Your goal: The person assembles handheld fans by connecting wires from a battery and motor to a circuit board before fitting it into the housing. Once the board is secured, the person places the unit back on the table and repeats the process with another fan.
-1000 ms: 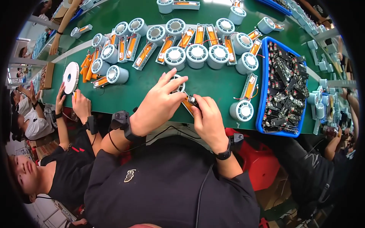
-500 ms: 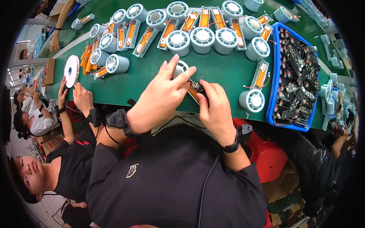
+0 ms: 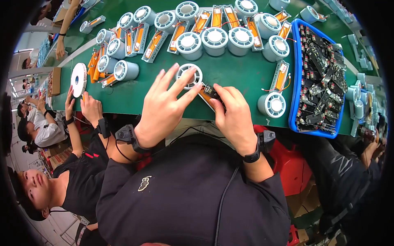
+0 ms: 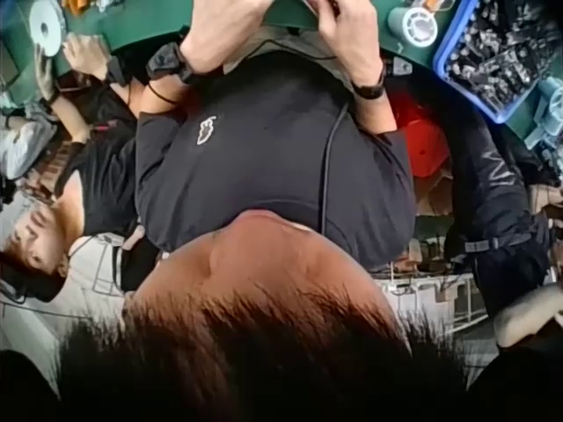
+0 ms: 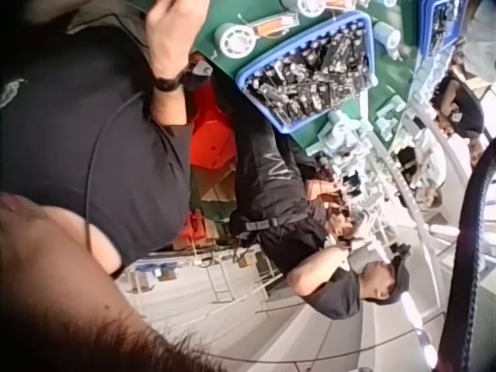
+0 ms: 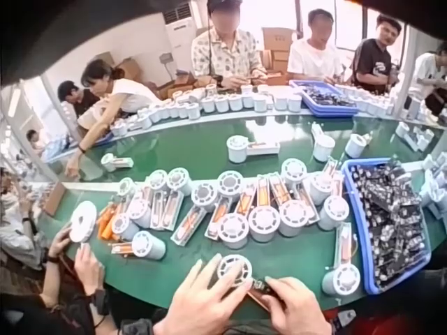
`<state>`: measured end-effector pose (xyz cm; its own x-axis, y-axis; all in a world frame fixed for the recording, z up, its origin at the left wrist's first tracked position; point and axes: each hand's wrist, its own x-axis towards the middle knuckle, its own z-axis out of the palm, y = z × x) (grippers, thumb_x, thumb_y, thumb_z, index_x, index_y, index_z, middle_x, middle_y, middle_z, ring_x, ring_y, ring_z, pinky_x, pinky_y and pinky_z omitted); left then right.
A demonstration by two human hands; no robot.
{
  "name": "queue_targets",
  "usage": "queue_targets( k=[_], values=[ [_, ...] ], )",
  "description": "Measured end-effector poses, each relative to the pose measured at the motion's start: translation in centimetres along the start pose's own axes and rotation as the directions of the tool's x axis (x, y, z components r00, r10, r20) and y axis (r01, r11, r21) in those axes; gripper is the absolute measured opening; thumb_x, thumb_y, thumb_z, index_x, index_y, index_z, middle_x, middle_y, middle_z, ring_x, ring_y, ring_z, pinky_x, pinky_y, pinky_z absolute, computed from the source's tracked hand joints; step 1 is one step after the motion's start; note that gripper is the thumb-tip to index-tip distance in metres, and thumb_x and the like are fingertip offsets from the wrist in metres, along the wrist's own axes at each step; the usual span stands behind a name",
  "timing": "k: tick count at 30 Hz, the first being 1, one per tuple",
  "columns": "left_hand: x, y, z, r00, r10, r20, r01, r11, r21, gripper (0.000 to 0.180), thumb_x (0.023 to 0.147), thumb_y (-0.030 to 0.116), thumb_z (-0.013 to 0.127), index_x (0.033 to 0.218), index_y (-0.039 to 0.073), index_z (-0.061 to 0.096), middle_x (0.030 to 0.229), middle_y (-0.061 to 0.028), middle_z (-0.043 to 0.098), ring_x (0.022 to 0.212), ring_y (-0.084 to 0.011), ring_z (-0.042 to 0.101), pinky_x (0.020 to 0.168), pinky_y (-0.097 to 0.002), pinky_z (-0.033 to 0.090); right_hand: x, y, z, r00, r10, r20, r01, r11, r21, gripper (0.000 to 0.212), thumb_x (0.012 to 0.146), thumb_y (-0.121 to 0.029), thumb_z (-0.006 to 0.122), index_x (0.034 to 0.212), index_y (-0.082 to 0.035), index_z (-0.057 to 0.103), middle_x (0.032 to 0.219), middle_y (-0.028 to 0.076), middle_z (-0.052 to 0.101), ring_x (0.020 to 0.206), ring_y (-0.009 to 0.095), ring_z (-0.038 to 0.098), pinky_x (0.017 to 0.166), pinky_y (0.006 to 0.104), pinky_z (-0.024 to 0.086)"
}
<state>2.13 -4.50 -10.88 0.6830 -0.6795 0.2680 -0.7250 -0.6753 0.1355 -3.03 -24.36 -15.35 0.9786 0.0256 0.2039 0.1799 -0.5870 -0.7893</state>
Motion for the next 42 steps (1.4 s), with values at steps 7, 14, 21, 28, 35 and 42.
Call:
queue_targets(
  k=[7,14,21,28,35,42],
  values=[
    [0.3,0.9,0.1,0.999,0.002,0.039,-0.004,0.998,0.056,0.037,0.081,0.006,0.066,0.117,0.009,0.073,0.147,-0.0095,0.055,0.132,-0.0418,0.052,0.107,-0.0572,0.046,-0.2,0.1,0.0,1.000,0.022,0.017,-0.022,1.000,0.012,0.034,0.089,0.001,0.070,0.123,0.003,0.065,0.103,0.018,0.067,0.089,0.034,0.067,0.077,0.0383,0.053],
    [0.2,1.6,1.4,0.996,-0.072,0.045,0.071,0.997,0.018,0.033,0.081,0.008,0.067,0.113,0.007,0.074,0.147,-0.0095,0.055,0.133,-0.0451,0.050,0.108,-0.0574,0.045,-0.2,0.1,0.3,1.000,0.010,0.010,-0.010,1.000,0.013,0.034,0.089,0.001,0.070,0.123,0.003,0.064,0.102,0.018,0.067,0.088,0.034,0.066,0.076,0.0385,0.053],
    [1.0,0.9,1.5,0.999,-0.038,-0.006,0.038,0.996,0.082,0.024,0.081,0.007,0.068,0.104,0.003,0.075,0.150,-0.0095,0.052,0.136,-0.0473,0.046,0.107,-0.0523,0.048,-0.2,-0.2,0.3,0.995,-0.070,-0.072,0.064,0.995,-0.076,0.035,0.088,0.000,0.073,0.121,0.003,0.065,0.103,0.017,0.068,0.090,0.032,0.066,0.077,0.0388,0.053],
    [-0.2,-3.1,4.2,0.965,0.069,-0.254,-0.149,0.939,-0.309,0.014,0.079,0.008,0.072,0.092,0.009,0.076,0.128,-0.0057,0.069,0.129,-0.0419,0.059,0.095,-0.0442,0.058,-0.1,-0.3,-0.2,0.996,-0.016,-0.092,0.012,0.999,-0.044,0.036,0.080,-0.006,0.082,0.115,0.000,0.072,0.102,0.014,0.069,0.090,0.030,0.065,0.076,0.0381,0.052],
    [-0.1,-2.9,4.8,0.920,0.057,-0.388,-0.185,0.935,-0.303,0.009,0.077,0.007,0.072,0.085,0.009,0.075,0.121,-0.0033,0.072,0.123,-0.0387,0.064,0.088,-0.0413,0.061,0.3,-1.8,0.4,0.999,-0.046,-0.023,0.039,0.967,-0.251,0.037,0.077,-0.007,0.084,0.113,-0.002,0.074,0.100,0.012,0.069,0.087,0.029,0.062,0.077,0.0363,0.052],
    [0.5,-2.7,3.5,0.941,0.072,-0.330,-0.152,0.962,-0.225,0.004,0.075,0.010,0.072,0.078,0.008,0.071,0.129,-0.0030,0.069,0.127,-0.0390,0.061,0.092,-0.0448,0.059,0.4,0.0,0.0,0.999,-0.025,0.039,0.027,0.999,-0.043,0.031,0.087,0.000,0.073,0.118,0.000,0.073,0.111,0.014,0.071,0.101,0.026,0.066,0.091,0.0329,0.052]
  ],
)
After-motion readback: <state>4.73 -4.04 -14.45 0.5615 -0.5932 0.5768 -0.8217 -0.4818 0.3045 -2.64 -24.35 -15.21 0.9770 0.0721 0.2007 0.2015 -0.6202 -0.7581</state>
